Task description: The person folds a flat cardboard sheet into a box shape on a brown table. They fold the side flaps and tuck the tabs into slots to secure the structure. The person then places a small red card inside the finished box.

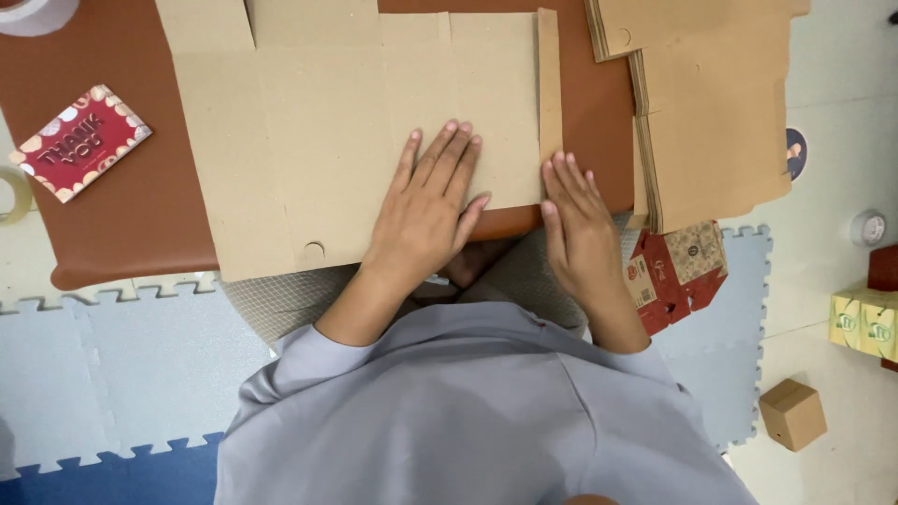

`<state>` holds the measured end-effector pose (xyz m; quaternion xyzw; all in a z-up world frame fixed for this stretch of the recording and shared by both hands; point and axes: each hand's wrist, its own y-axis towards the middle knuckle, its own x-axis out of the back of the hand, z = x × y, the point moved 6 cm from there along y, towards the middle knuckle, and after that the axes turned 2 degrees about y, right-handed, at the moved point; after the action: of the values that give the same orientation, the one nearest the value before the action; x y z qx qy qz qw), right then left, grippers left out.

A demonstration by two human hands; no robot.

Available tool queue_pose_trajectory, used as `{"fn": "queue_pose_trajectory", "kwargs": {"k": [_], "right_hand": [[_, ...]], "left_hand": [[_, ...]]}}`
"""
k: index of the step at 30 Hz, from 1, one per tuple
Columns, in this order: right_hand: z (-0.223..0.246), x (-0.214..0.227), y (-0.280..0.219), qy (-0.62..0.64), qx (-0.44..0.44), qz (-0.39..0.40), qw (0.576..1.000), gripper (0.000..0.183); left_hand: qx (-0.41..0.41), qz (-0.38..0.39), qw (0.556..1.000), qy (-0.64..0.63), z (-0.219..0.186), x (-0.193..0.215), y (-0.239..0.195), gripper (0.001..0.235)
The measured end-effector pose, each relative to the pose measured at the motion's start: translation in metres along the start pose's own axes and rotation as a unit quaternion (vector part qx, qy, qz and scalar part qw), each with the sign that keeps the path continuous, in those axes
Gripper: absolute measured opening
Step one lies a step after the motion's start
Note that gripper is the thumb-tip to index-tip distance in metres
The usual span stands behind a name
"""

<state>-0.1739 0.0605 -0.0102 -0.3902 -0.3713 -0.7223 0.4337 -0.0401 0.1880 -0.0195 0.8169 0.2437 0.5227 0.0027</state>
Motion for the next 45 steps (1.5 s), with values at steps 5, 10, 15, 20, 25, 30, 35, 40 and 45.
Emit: {"fn": "queue_pose_trajectory", "kwargs": {"k": [5, 10, 15, 20, 25, 30, 35, 40, 45], "right_hand": [[-0.012, -0.004, 0.096, 0.002, -0.035, 0.066, 0.997, 0.048], [-0.037, -0.014, 0.148, 0.008, 0.029, 0.057, 0.998, 0.050], [-0.008, -0.006, 0.089, -0.023, 0.010, 0.074, 0.997, 0.049], [0.015, 0.015, 0.000, 0.044, 0.021, -0.051, 0.998, 0.042], [0.006, 0.018, -0.019, -0.002, 0.023, -0.173, 0.985, 0.031], [0.017, 0.018, -0.007, -0.025, 0.052, -0.194, 0.979, 0.014], [0.017, 0.017, -0.005, 0.022, 0.021, -0.185, 0.982, 0.018], [0.018, 0.024, 0.008, 0.028, -0.005, -0.174, 0.984, 0.015], [0.010, 0.016, 0.018, -0.065, -0.030, -0.194, 0.978, 0.015]], "left_hand": [[-0.026, -0.047, 0.998, 0.032, -0.003, 0.011, -0.005, 0.052], [-0.026, -0.062, 0.998, 0.012, -0.002, 0.010, -0.006, 0.051], [-0.021, -0.076, 0.997, -0.010, -0.001, 0.015, -0.006, 0.050], [0.046, -0.104, 0.983, -0.142, 0.010, 0.024, -0.007, 0.050], [0.063, -0.089, 0.985, -0.136, 0.011, 0.021, -0.005, 0.062], [0.072, -0.096, 0.981, -0.155, 0.015, 0.023, -0.008, 0.061], [0.062, -0.085, 0.977, -0.187, 0.017, 0.022, -0.009, 0.045], [0.055, -0.080, 0.979, -0.180, 0.012, 0.026, -0.008, 0.040], [0.056, -0.094, 0.980, -0.165, 0.013, 0.026, -0.009, 0.039]]}}
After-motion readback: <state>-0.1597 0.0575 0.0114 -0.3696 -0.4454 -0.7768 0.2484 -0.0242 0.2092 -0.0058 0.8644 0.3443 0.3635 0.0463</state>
